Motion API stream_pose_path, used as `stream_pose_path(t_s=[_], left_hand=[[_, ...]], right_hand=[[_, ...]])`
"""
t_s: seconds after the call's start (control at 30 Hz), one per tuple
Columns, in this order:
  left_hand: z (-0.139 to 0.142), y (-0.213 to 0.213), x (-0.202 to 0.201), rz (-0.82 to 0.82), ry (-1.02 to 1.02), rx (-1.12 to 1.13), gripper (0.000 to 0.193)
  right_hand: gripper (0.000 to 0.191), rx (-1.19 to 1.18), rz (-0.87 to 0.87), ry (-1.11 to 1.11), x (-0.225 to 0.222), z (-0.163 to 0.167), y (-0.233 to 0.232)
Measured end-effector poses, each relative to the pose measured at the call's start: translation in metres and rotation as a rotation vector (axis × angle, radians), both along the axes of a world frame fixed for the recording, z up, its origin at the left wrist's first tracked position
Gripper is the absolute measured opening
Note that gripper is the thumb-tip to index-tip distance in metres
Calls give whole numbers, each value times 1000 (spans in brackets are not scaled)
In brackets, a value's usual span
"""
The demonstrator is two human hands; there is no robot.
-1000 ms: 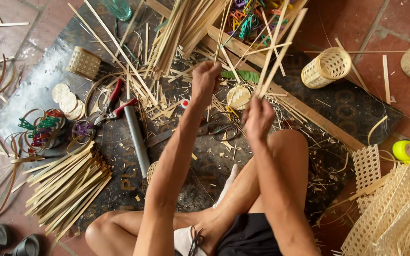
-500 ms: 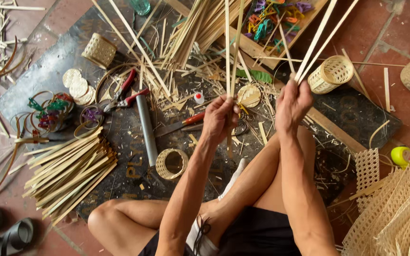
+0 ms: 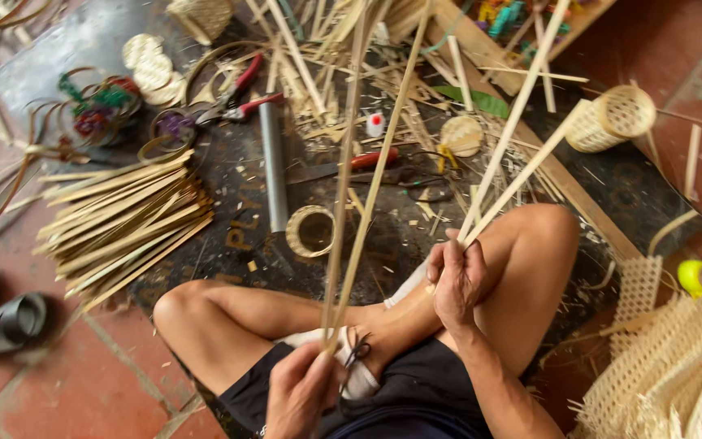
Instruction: The person sits on the floor assembling woven bamboo basket bodies. They fit a woven cylinder over a round bamboo base, press a bamboo rim ring around the top edge, trim excess material with scissors, and sort and align flat bamboo strips.
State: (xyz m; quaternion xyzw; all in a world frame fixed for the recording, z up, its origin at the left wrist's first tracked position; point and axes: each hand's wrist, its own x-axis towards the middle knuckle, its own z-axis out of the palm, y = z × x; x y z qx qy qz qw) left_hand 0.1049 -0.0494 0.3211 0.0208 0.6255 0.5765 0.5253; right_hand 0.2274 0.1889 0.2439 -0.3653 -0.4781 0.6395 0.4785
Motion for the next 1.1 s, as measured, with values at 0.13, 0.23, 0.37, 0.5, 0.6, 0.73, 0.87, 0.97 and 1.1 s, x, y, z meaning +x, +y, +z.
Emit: stream_pose_path(t_s=[0.13, 0.23, 0.37, 0.5, 0.6, 0.73, 0.87, 0.97, 1.1], left_hand=[[4, -48, -10, 191, 3, 189, 19], [-8, -25, -23, 187, 28, 214, 19], [-20, 54, -30, 150, -192, 559, 11], [-16, 116, -10, 92, -355, 689, 10], [-16, 144, 9, 32, -345, 735, 11], [-21, 164, 27, -6, -278, 674, 14], [-28, 176, 36, 42, -379, 664, 14], [-33, 179, 38, 26, -538, 707, 13], [-32, 179, 40, -97, -710, 756, 14]], right_hand=[[24, 14, 24, 20, -28, 2, -11], [24, 57, 52, 130, -45, 14, -18], [24, 35, 95, 258, -47, 36, -23], [26, 114, 103, 255, -26, 51, -20], [29, 46, 38, 236, -5, 53, -14], [36, 110, 12, 103, 19, 48, -10], [38, 214, 8, -25, 33, 37, -14], [36, 250, 35, -8, 40, 32, -13], [26, 225, 31, -96, 42, 43, -3]])
